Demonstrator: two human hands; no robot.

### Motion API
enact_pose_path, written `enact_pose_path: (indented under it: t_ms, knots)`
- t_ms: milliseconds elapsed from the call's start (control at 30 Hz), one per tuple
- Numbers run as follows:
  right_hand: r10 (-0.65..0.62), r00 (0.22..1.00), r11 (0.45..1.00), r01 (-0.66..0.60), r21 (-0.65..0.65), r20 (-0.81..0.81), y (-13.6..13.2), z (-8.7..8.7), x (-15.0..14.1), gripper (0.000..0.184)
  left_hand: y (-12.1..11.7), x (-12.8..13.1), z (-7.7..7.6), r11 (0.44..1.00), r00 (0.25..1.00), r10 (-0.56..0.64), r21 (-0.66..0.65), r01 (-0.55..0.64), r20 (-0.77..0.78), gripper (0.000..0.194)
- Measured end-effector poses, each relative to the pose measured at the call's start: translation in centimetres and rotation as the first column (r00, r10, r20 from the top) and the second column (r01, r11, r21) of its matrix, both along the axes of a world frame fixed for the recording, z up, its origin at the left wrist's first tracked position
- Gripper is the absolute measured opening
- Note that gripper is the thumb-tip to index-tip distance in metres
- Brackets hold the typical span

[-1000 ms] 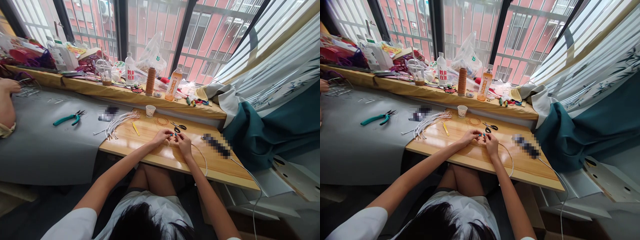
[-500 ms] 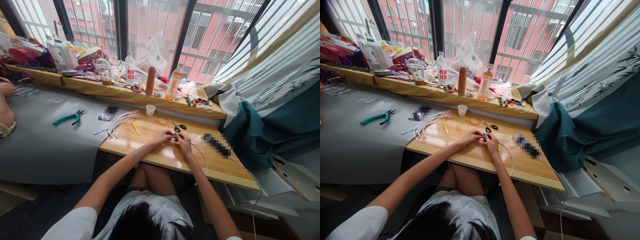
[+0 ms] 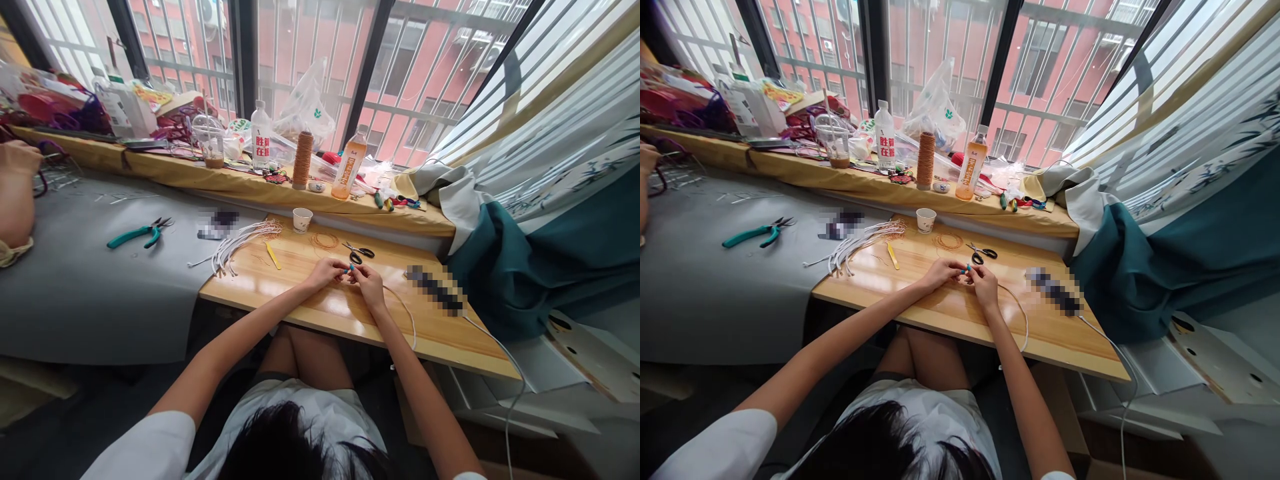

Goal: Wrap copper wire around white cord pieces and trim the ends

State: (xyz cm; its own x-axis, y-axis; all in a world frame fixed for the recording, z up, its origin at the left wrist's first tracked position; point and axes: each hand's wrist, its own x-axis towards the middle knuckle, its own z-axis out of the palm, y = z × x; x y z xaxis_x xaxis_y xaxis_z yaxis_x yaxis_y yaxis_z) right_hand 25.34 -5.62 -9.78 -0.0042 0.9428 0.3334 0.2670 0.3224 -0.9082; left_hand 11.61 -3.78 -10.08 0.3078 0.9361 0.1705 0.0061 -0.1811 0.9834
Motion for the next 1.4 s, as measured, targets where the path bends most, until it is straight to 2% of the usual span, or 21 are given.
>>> enact_pose_path:
  t_ms: [200, 500, 900, 1167, 1400]
  knots:
    - [-0.001, 1.000, 1.000, 0.001, 0.009, 0.019, 0.0, -0.1, 0.1, 0.034, -0.1, 0.1, 0.0, 0.998, 0.996, 0.009, 0.057, -0.004, -0.087, 0.021]
    - [0.014, 0.999, 1.000, -0.014, -0.003, 0.048, -0.1, -0.1, 0.0, 0.035, -0.2, 0.1, -0.6, 0.969, 0.979, 0.082, 0.244, -0.035, -0.186, 0.025]
    - [-0.025, 0.999, 0.995, 0.023, -0.093, -0.021, 0.5, -0.6, 0.3, 0.039, 0.4, 0.3, -1.3, 0.965, 0.970, 0.142, 0.245, -0.091, -0.197, 0.016]
    - [-0.011, 0.999, 0.994, 0.007, -0.108, -0.041, 0.8, -1.0, 0.5, 0.039, 0.5, 0.4, -1.4, 0.962, 0.961, 0.133, 0.264, -0.067, -0.242, 0.024]
    - [0.035, 0.999, 0.995, -0.038, -0.094, -0.038, 0.8, -1.2, 0.6, 0.037, 0.8, 0.4, -1.4, 0.954, 0.962, 0.106, 0.298, -0.028, -0.250, 0.022]
